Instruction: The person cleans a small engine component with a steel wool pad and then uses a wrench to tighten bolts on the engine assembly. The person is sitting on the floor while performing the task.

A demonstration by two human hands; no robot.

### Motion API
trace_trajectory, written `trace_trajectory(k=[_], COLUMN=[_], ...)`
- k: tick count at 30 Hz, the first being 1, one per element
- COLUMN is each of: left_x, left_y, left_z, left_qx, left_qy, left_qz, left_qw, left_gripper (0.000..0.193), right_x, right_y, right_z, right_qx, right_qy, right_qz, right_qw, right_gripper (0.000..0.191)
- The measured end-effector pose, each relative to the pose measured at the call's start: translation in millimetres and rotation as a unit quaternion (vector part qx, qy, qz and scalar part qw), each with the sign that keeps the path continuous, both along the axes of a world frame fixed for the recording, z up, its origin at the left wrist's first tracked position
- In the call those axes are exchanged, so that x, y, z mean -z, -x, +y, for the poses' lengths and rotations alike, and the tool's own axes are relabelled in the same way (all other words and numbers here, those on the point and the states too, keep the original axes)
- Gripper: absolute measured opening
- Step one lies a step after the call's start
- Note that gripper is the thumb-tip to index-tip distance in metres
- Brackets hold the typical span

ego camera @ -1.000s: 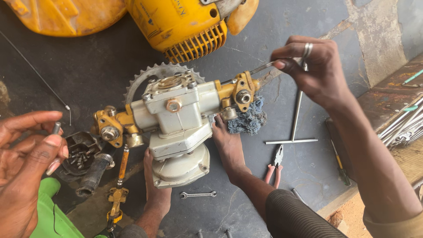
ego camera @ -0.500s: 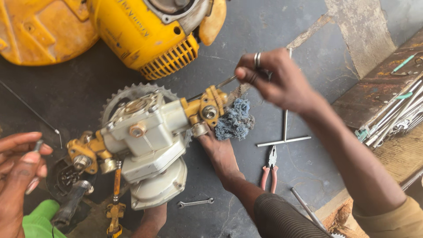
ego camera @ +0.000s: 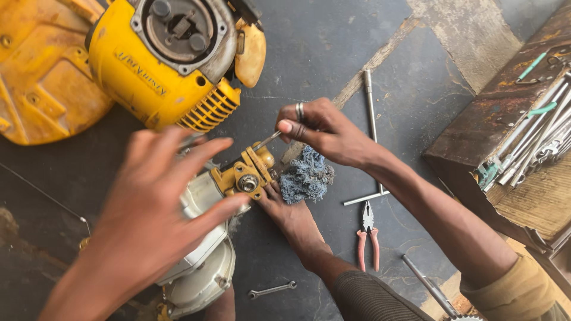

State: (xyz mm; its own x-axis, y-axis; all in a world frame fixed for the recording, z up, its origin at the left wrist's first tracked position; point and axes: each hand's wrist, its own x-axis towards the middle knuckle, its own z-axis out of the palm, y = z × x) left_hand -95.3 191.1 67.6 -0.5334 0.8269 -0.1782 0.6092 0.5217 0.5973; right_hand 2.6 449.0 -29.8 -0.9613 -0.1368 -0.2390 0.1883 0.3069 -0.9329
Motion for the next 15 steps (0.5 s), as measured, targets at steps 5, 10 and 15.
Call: trace_trajectory(k=[5,10,15], left_x=[14,23,23], left_y=[10,8,5], left_z=[33,25,29], left_qx=[0.038,0.014,0.02], left_qy=[0.059,0.036,0.006], left_qz=[-0.076,-0.109,-0.065], left_qw=[0.995,0.993,0.998], left_gripper=[0.072,0.068,0.067], right_x=[1,-1,-5], right_y=[0,-1,-4], right_z=[-1,-3,-7], right_qx=[0.008,0.026,-0.032], right_qy=[0.045,0.033,0.034], right_qz=[0.069,0.109,0.113], right_qw=[0.997,0.993,0.992], right_gripper=[0.04,0.032,0.026])
